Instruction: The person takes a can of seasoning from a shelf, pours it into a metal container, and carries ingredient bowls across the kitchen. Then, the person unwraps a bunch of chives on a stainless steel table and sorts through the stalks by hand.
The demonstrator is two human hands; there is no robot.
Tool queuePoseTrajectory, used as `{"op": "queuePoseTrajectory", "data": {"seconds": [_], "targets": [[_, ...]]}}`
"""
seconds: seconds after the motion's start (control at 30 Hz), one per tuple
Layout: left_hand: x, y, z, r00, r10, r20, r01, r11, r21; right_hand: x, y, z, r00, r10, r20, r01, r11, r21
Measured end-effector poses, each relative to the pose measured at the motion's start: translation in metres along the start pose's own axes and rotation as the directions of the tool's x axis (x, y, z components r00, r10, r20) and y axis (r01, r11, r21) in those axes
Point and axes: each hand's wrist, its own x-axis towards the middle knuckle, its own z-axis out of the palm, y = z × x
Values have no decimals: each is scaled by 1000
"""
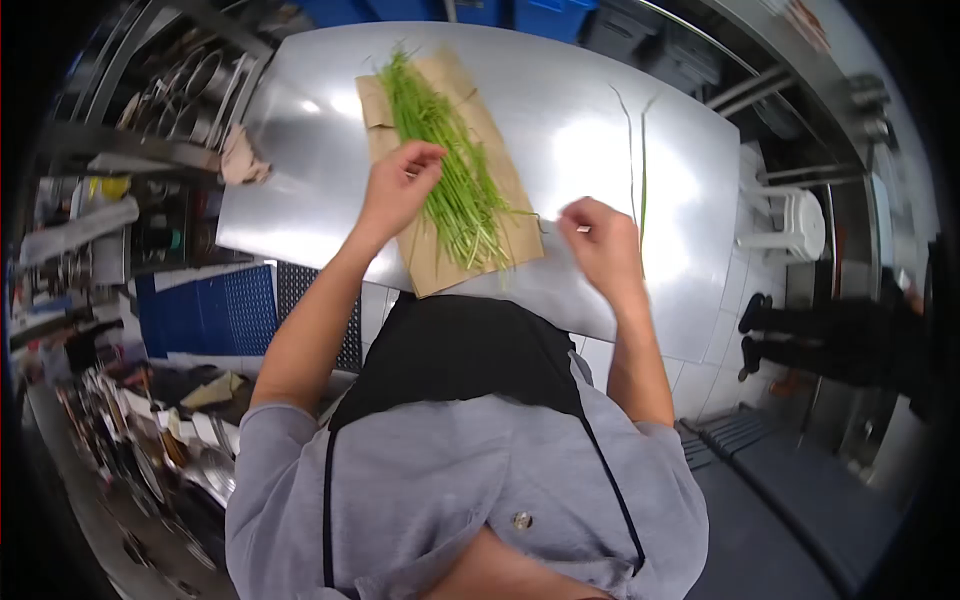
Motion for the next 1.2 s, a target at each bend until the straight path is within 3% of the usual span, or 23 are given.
{"op": "queuePoseTrajectory", "data": {"seconds": [0.03,0.07,0.1,0.13,0.23,0.33,0.47,0.57,0.6,0.67,0.87,0.97,1.07,1.17,1.2], "targets": [[-10,-5,4,998,50,-24,-48,997,66,9,-12,21,995,-53,89,54,999,-3],[-18,-8,8,998,48,-52,-42,994,99,19,-16,44,969,-210,133,214,977,-17],[-28,-9,10,994,46,-99,-33,991,127,33,-28,74,953,-227,202,254,960,-118],[-35,-11,13,992,45,-121,-26,987,156,43,-31,93,942,-221,254,279,935,-219],[-49,-14,12,988,107,-111,-77,966,246,63,-28,110,955,-70,288,147,956,-255],[-56,-20,3,991,57,-120,-28,971,237,74,-11,108,944,122,306,-193,957,215],[-53,-8,3,979,59,-195,-22,982,187,72,-32,86,900,158,406,-371,766,525],[-39,0,12,990,24,-136,-19,999,35,74,-33,91,920,163,356,-358,719,595],[-33,5,14,988,-141,-65,129,979,-157,74,-34,90,914,154,376,-373,684,627],[-23,16,17,899,-406,162,432,771,-468,73,-39,85,901,131,413,-403,607,685],[-13,28,23,884,-462,67,392,656,-645,58,-42,74,880,246,405,-464,621,631],[-10,31,15,889,-458,2,322,621,-714,52,-17,81,894,186,407,-407,718,565],[-12,31,8,897,-442,4,314,631,-709,41,-17,81,994,33,101,-48,988,149],[-15,35,10,902,-432,-13,311,669,-675,43,-34,78,1000,-27,-13,30,967,253],[-16,36,12,909,-417,-20,296,678,-673,44,-42,75,996,-26,83,3,962,273]]}}
